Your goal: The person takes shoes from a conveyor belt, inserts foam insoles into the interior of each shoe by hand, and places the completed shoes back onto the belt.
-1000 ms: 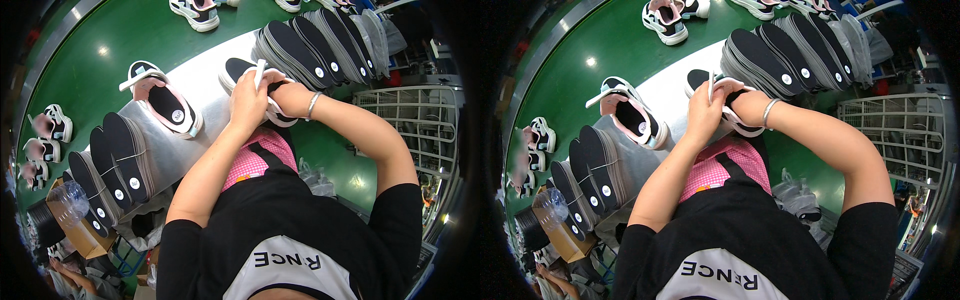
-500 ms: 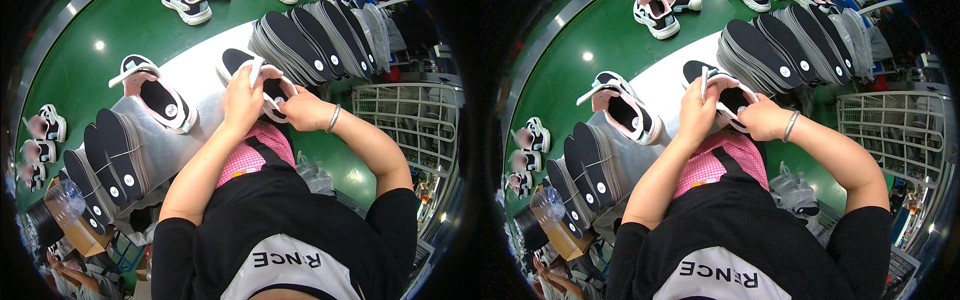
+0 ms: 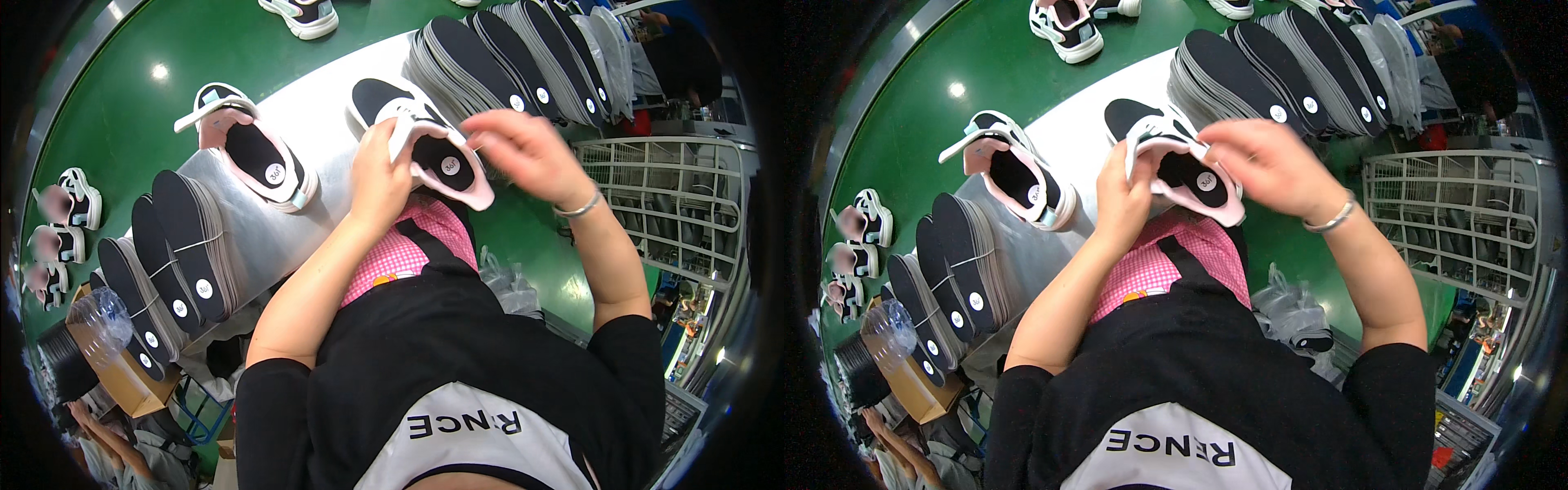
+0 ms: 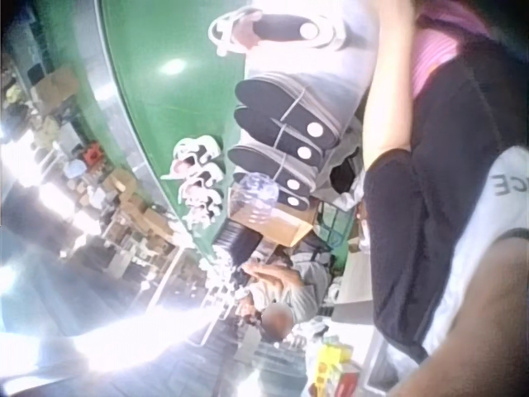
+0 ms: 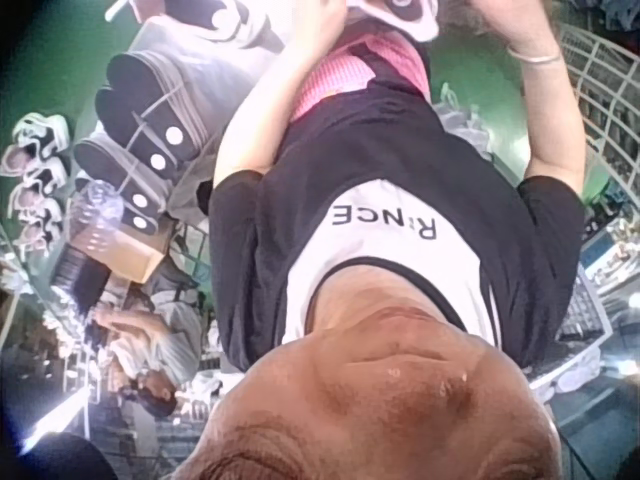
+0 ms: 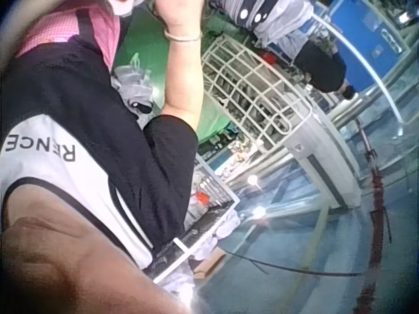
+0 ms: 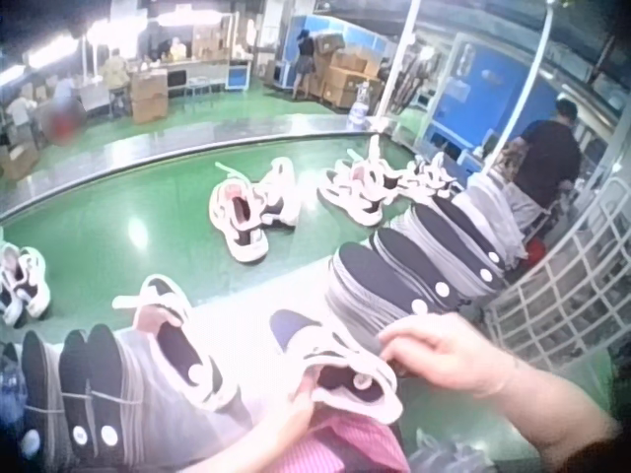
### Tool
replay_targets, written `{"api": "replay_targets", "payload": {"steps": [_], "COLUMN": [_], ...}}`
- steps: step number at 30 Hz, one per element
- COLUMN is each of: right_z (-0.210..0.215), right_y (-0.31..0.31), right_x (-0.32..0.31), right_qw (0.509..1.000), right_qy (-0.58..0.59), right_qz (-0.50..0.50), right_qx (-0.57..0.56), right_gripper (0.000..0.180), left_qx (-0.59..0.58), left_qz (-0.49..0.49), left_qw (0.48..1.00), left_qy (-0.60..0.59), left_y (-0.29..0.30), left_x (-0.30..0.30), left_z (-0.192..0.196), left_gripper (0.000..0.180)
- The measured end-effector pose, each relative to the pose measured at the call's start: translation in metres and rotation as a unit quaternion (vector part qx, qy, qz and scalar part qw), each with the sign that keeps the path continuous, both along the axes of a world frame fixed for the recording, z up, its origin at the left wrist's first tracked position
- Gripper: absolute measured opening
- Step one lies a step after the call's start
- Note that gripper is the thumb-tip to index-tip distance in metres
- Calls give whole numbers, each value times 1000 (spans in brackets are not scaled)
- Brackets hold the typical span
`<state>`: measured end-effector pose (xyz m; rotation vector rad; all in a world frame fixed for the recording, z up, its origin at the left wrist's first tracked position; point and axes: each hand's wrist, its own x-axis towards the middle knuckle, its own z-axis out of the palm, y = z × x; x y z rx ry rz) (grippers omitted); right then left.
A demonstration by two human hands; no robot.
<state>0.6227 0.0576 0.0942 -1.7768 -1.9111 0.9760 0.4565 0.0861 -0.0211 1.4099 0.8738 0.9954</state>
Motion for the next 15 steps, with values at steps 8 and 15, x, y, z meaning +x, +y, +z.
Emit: {"api": "replay_targets", "payload": {"steps": [8, 15], "right_z": [-60, 4], "right_y": [-38, -2], "right_x": [-2, -47], "right_qw": [971, 992], "right_qy": [127, 28], "right_qz": [-135, -54], "right_qx": [-151, 113], "right_gripper": [37, 33], "left_qx": [-22, 233], "left_qz": [71, 227], "left_qw": [996, 918], "left_qy": [-43, 225], "left_y": [1, 21], "left_x": [-14, -80], "left_z": [-7, 27], "left_gripper": [19, 44]}}
